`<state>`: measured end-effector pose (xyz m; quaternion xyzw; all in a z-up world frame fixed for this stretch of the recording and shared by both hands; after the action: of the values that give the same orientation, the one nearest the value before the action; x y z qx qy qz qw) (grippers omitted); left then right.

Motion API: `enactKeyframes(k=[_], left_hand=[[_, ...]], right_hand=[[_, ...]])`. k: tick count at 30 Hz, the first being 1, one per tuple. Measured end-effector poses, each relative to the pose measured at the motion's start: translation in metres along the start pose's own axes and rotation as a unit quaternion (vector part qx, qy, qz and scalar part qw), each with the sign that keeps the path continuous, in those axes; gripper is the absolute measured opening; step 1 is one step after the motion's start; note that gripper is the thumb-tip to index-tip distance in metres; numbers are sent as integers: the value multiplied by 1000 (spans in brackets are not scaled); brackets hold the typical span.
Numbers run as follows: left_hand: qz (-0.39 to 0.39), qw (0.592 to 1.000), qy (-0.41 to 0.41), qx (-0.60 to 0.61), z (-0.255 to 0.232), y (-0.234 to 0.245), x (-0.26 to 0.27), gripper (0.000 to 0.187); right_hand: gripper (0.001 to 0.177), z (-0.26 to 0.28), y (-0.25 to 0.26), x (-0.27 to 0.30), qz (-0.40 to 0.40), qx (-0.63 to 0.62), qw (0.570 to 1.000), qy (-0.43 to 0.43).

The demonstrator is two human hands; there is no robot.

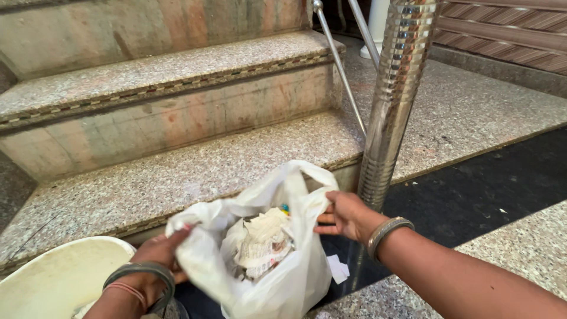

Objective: The person transfers crumpled paper and newspaper pieces from a white bucket into a white plastic bag. The hands repeatedly reach into the bucket, pick up paper, and place it into the bag on the floor next to a staircase.

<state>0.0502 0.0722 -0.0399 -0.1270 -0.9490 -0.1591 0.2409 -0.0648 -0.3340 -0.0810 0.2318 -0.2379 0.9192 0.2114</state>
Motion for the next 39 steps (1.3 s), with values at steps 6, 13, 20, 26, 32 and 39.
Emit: enactKeyframes(k=[6, 13, 20, 26, 32, 39], left_hand=[[-37, 946, 47, 319, 32, 5, -49, 43], [-262, 917, -196, -231, 1, 2, -10, 91], [-241, 592, -317, -701, -77, -76, 103, 49], [-132, 720, -97, -675, -61, -82, 66, 45], [-158, 782, -203, -568, -34, -56, 32, 62], [-251, 752, -173, -585, -25, -33, 33, 52]], right_hand=[[43, -24, 5, -53, 66, -256, 963, -52], [66, -16, 17, 11, -171, 11, 976, 135], [77, 30, -92, 98, -164, 599, 634, 460], [85, 28, -143, 131, -105, 653, 453, 597], [75, 4, -130, 149, -47, 635, 190, 747], [113, 20, -68, 39, -179, 680, 644, 301]])
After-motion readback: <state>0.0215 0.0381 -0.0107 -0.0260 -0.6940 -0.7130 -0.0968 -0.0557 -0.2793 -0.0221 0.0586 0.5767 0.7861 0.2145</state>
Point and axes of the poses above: each hand's wrist, its own x-axis away from the middle knuckle, its own y-axis out of the back of the hand, z = x × y, the point moved 5 cm from there along -x, towards the middle knuckle, and after that the axes turned 7 degrees about -x, right-handed, at the moved point
